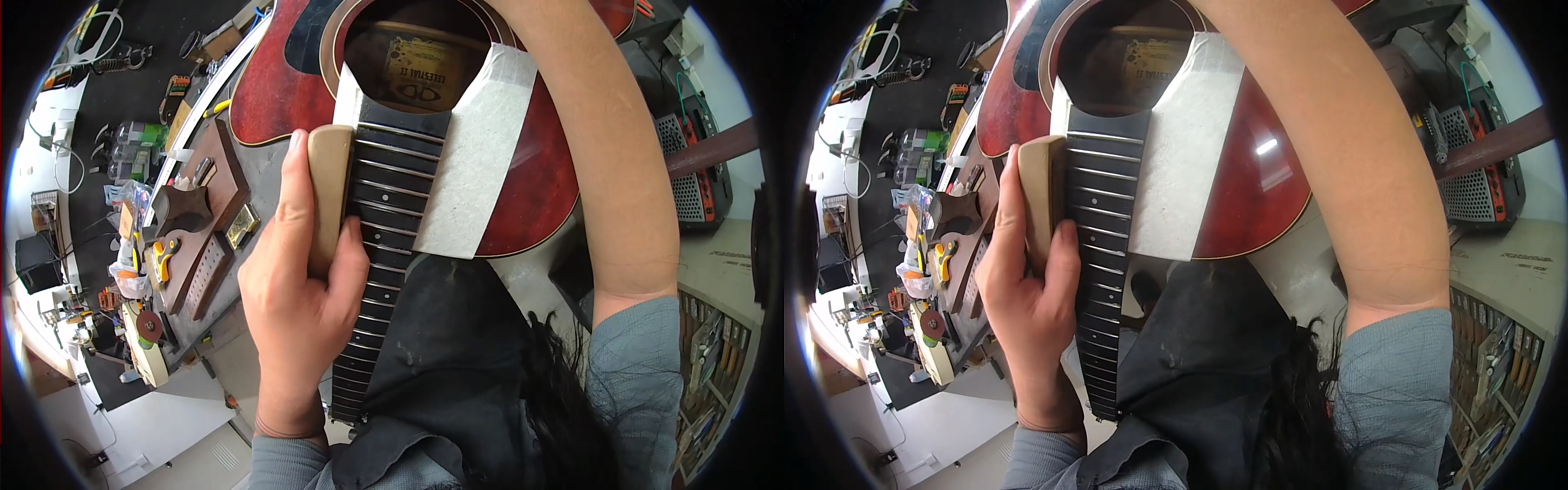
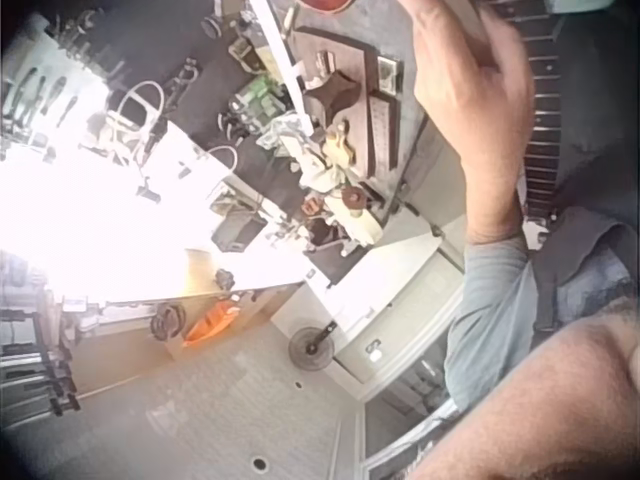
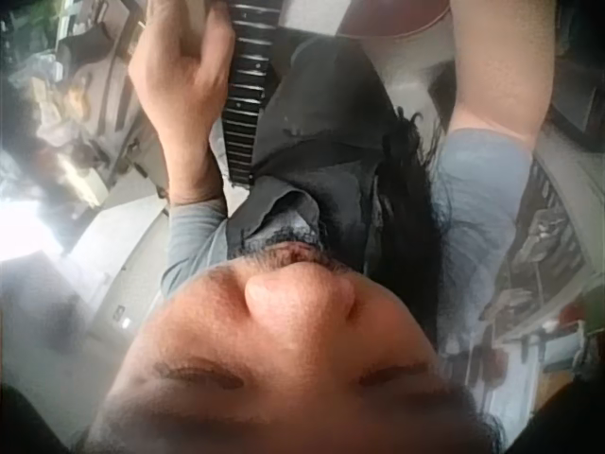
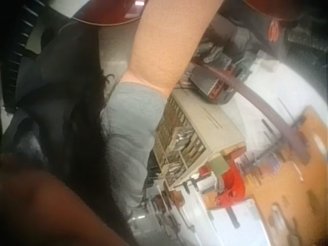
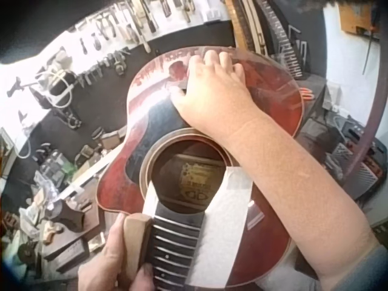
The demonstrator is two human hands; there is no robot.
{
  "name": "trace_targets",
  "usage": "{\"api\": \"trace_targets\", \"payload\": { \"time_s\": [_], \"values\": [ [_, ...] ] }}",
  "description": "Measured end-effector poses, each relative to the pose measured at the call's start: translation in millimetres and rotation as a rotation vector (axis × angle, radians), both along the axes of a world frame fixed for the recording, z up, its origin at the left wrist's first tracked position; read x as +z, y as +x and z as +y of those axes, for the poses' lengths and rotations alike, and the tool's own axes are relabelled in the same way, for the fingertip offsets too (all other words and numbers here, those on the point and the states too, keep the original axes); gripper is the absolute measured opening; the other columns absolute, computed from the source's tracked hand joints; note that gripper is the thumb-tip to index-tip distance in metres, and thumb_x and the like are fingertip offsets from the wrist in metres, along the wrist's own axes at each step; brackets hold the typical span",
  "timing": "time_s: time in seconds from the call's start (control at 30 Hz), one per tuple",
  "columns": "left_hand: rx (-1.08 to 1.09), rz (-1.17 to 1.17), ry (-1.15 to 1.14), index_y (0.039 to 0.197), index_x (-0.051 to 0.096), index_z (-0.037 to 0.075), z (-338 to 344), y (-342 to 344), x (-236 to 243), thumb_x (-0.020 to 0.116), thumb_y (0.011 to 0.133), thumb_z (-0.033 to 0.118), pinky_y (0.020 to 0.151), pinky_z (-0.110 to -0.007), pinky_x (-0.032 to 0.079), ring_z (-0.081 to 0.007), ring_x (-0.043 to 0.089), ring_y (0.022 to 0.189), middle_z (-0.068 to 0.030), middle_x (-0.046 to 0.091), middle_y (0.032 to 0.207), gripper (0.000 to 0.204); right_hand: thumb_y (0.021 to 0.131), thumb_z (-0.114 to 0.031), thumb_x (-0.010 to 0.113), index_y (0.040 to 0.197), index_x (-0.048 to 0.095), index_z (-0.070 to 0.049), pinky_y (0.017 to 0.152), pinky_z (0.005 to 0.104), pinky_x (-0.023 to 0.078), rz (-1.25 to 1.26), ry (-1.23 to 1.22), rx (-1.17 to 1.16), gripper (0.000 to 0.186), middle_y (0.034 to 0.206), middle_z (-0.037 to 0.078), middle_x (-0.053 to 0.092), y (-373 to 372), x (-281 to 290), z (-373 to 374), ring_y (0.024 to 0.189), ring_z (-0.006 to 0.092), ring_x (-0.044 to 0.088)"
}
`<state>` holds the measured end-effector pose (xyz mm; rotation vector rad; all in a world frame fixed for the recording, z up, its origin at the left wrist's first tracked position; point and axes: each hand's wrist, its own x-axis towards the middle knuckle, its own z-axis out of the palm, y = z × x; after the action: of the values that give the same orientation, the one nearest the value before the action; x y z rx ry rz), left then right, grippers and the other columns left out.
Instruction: The person sands the fretboard of a red acoustic guitar using a sanding block. They protect the guitar body with masking tape and use a brush to clean dust from the frets. The person repeatedly checks the smoothness of the fretboard with their fingers.
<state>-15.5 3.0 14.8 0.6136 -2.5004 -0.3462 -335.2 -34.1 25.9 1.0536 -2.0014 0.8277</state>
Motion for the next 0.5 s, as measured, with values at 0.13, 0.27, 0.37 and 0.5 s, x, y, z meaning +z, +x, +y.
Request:
{"api": "trace_targets", "payload": {
  "time_s": [0.13, 0.27, 0.37, 0.5],
  "values": [
    [-0.004, -0.03, -0.001, 0.165, 0.048, -0.007, 7.2, 16.1, -2.6, 0.074, 0.09, -0.005, 0.091, -0.039, 0.062, -0.0371, 0.081, 0.104, -0.0281, 0.077, 0.131, 0.079, 0.105, -0.045, 0.065, 0.142, 0.062, 0.007, 0.124, 0.0558, 0.04, -0.028, 0.033, -0.003, 0.064, 0.149, 0.029, 0.06, 10.6, 9.7, 11.5, 0.148, 0.0426, 0.051],
    [0.013, -0.032, -0.052, 0.165, 0.048, -0.006, 2.7, 7.3, -2.4, 0.074, 0.091, -0.005, 0.09, -0.039, 0.062, -0.0369, 0.081, 0.105, -0.0286, 0.077, 0.129, 0.078, 0.104, -0.046, 0.066, 0.142, 0.062, 0.006, 0.125, 0.0546, 0.04, -0.014, 0.022, 0.016, 0.064, 0.15, 0.029, 0.06, 2.7, 1.0, -2.4, 0.148, 0.0419, 0.051],
    [0.022, -0.036, -0.009, 0.165, 0.049, -0.005, 4.1, 12.2, -2.7, 0.075, 0.093, -0.002, 0.091, -0.04, 0.062, -0.0375, 0.081, 0.106, -0.0288, 0.077, 0.128, 0.077, 0.105, -0.045, 0.065, 0.143, 0.062, 0.006, 0.125, 0.0549, 0.039, -0.013, 0.018, 0.009, 0.064, 0.15, 0.029, 0.059, 10.7, 4.1, 3.6, 0.149, 0.0419, 0.05],
    [0.05, -0.039, 0.015, 0.165, 0.05, -0.003, 5.5, 12.7, -1.1, 0.076, 0.095, 0.002, 0.092, -0.041, 0.062, -0.0386, 0.081, 0.107, -0.0289, 0.077, 0.129, 0.075, 0.105, -0.045, 0.065, 0.143, 0.062, 0.006, 0.126, 0.0552, 0.039, -0.022, 0.028, 0.013, 0.064, 0.15, 0.029, 0.059, 11.9, 4.9, 5.7, 0.149, 0.042, 0.05]
  ]
}}
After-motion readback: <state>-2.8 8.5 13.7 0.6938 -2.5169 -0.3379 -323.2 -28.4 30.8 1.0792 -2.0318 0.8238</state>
